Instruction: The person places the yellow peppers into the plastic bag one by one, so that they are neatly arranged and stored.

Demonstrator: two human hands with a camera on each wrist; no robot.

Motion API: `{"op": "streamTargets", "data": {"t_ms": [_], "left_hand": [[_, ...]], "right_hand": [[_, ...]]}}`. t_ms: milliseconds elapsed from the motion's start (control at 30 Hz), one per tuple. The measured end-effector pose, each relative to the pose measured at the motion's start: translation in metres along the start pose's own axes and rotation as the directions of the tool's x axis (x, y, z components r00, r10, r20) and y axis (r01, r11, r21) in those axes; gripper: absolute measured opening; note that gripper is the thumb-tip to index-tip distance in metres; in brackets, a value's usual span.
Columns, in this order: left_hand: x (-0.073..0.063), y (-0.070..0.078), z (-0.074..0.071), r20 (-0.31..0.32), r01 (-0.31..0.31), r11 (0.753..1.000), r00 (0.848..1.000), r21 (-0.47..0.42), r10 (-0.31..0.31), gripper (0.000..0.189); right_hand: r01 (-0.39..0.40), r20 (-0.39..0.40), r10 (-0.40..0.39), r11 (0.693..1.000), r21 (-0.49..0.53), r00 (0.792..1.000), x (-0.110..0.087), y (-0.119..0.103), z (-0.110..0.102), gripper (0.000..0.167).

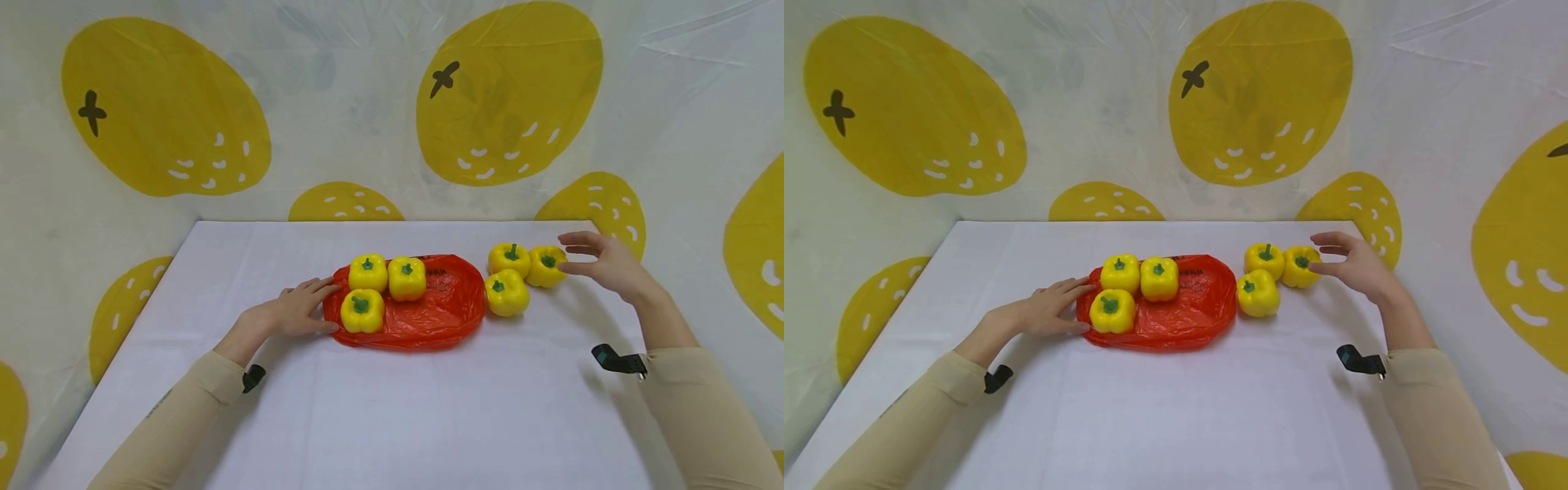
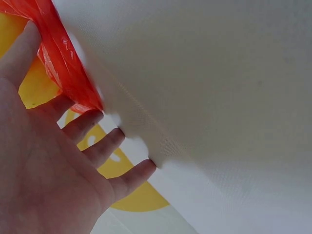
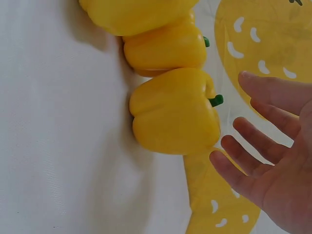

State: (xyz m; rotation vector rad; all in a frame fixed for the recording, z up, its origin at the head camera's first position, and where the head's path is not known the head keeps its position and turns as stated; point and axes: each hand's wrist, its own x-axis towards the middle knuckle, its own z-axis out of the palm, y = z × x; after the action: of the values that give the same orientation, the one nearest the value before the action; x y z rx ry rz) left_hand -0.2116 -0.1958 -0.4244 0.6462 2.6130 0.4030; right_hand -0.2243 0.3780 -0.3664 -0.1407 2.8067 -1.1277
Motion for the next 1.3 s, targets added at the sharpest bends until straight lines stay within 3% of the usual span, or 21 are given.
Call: {"op": "streamTargets", "data": {"t_ms": [533, 833, 1300], "left_hand": [[0.000, 0.000, 0.000, 0.002, 0.000, 1.000, 1.000, -0.005, 0.000, 0.091], [0.001, -0.001, 0.001, 0.002, 0.004, 1.000, 1.000, -0.007, -0.004, 0.091], [0.000, 0.000, -0.001, 0.010, 0.007, 1.000, 1.000, -0.003, -0.007, 0.091]], "right_hand": [[0.009, 0.082, -0.012, 0.999, 0.035, 0.997, 0.011, 0.016, 0.006, 0.075], [0.002, 0.174, 0.001, 1.000, -0.013, 0.985, 0.014, 0.018, 0.010, 0.080], [-0.009, 0.136, 0.018, 0.998, -0.068, 0.991, 0.012, 0.024, 0.014, 0.079]]}}
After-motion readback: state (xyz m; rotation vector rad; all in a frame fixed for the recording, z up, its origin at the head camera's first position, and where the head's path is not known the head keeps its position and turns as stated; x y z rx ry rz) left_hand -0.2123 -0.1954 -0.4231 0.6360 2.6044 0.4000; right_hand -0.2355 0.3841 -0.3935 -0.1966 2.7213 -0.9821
